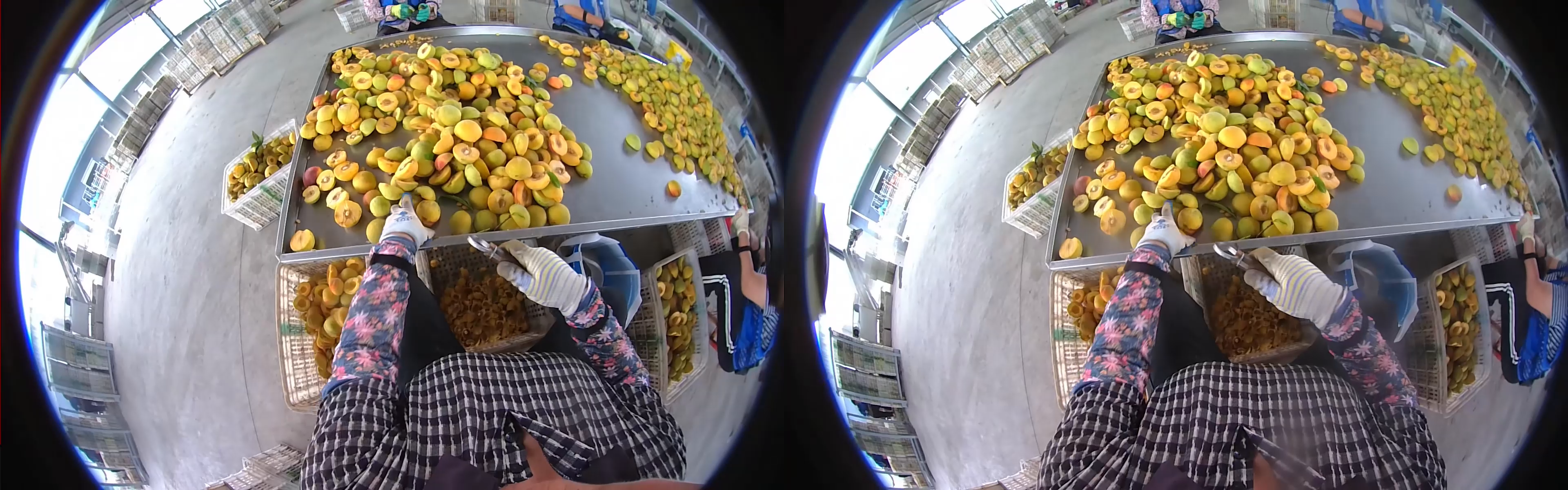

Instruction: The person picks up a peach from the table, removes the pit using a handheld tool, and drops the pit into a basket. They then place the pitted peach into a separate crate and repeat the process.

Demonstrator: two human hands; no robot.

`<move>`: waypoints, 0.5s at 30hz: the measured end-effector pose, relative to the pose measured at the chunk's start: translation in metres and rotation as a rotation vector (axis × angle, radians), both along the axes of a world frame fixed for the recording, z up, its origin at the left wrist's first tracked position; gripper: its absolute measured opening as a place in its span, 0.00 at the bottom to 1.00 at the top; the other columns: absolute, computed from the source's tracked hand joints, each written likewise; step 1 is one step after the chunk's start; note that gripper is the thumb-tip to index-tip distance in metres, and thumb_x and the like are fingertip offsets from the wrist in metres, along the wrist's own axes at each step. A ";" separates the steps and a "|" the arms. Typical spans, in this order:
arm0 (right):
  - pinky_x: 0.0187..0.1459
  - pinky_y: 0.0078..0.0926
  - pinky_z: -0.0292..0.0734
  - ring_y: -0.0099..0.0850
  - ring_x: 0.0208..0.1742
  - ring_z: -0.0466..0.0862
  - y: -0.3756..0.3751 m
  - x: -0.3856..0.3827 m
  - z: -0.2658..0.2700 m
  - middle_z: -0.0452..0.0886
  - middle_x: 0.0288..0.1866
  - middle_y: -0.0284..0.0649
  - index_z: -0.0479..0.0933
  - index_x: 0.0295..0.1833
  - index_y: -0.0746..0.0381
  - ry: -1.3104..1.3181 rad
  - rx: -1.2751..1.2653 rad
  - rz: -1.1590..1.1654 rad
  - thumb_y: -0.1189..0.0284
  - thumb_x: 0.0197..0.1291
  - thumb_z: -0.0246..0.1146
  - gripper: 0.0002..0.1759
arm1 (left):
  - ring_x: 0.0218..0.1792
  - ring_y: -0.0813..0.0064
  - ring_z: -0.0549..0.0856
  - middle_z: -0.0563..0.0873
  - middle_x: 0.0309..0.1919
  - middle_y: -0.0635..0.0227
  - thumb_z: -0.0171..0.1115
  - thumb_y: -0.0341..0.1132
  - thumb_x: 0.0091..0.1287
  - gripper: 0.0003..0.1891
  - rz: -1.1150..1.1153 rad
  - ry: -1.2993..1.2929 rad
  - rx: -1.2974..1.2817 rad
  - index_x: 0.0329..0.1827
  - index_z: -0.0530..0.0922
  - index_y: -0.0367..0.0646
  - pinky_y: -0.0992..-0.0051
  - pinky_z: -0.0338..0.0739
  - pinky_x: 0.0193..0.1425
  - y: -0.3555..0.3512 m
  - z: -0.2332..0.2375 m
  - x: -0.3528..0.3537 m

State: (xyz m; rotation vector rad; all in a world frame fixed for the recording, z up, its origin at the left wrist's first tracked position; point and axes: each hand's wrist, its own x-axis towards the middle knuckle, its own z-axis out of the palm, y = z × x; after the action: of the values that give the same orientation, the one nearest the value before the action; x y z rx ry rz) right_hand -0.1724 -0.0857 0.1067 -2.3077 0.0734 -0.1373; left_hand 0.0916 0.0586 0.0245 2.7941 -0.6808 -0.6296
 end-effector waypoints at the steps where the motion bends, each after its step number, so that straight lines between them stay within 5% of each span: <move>1: 0.44 0.46 0.77 0.59 0.44 0.82 -0.001 0.002 -0.003 0.82 0.39 0.60 0.74 0.55 0.68 0.003 0.002 -0.008 0.60 0.70 0.60 0.21 | 0.68 0.48 0.75 0.68 0.71 0.42 0.78 0.46 0.51 0.55 0.000 -0.016 0.007 0.79 0.53 0.38 0.62 0.73 0.69 -0.003 -0.005 0.005; 3: 0.45 0.45 0.74 0.62 0.44 0.79 -0.002 0.002 -0.008 0.79 0.39 0.62 0.73 0.52 0.70 -0.011 0.056 -0.021 0.60 0.71 0.60 0.21 | 0.67 0.50 0.76 0.71 0.70 0.43 0.79 0.44 0.50 0.55 -0.002 -0.050 0.022 0.78 0.54 0.38 0.63 0.74 0.68 -0.006 -0.022 0.017; 6: 0.39 0.35 0.75 0.47 0.37 0.82 -0.009 -0.001 -0.038 0.80 0.34 0.50 0.73 0.55 0.67 -0.175 0.043 -0.060 0.59 0.72 0.59 0.21 | 0.63 0.51 0.80 0.78 0.61 0.42 0.79 0.44 0.50 0.55 -0.013 -0.003 -0.189 0.78 0.54 0.38 0.64 0.75 0.66 0.013 -0.025 0.025; 8: 0.34 0.26 0.72 0.32 0.33 0.80 -0.015 0.001 -0.053 0.78 0.30 0.39 0.73 0.55 0.64 -0.143 0.320 -0.070 0.59 0.72 0.59 0.19 | 0.55 0.57 0.85 0.84 0.56 0.52 0.77 0.40 0.54 0.48 0.066 -0.030 -0.311 0.76 0.58 0.42 0.67 0.79 0.60 0.024 -0.017 0.027; 11: 0.33 0.20 0.71 0.21 0.30 0.74 -0.016 -0.002 -0.042 0.75 0.32 0.30 0.74 0.57 0.61 0.070 0.714 -0.158 0.62 0.72 0.60 0.16 | 0.53 0.70 0.85 0.83 0.56 0.63 0.67 0.32 0.67 0.31 0.303 0.520 -1.152 0.71 0.65 0.44 0.69 0.84 0.49 0.034 0.001 0.012; 13: 0.30 0.13 0.63 0.12 0.30 0.66 -0.010 0.001 -0.033 0.70 0.33 0.24 0.74 0.58 0.58 0.108 0.915 -0.191 0.63 0.72 0.60 0.14 | 0.56 0.63 0.83 0.81 0.59 0.60 0.61 0.38 0.72 0.24 0.350 0.866 -1.399 0.69 0.70 0.44 0.60 0.85 0.51 0.032 0.022 -0.015; 15: 0.32 0.16 0.66 0.15 0.30 0.68 -0.009 0.006 -0.043 0.71 0.34 0.24 0.73 0.57 0.59 0.022 0.843 -0.161 0.63 0.73 0.60 0.14 | 0.60 0.55 0.81 0.80 0.60 0.58 0.54 0.45 0.75 0.22 0.292 1.210 -1.581 0.67 0.73 0.43 0.51 0.82 0.57 0.019 0.025 -0.035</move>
State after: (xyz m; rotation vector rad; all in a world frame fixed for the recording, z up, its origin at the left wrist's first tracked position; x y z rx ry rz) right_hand -0.1668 -0.0943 0.0634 -1.4601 0.2728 -0.1299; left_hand 0.0562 0.0773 0.0497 0.7659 -0.2096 -0.9117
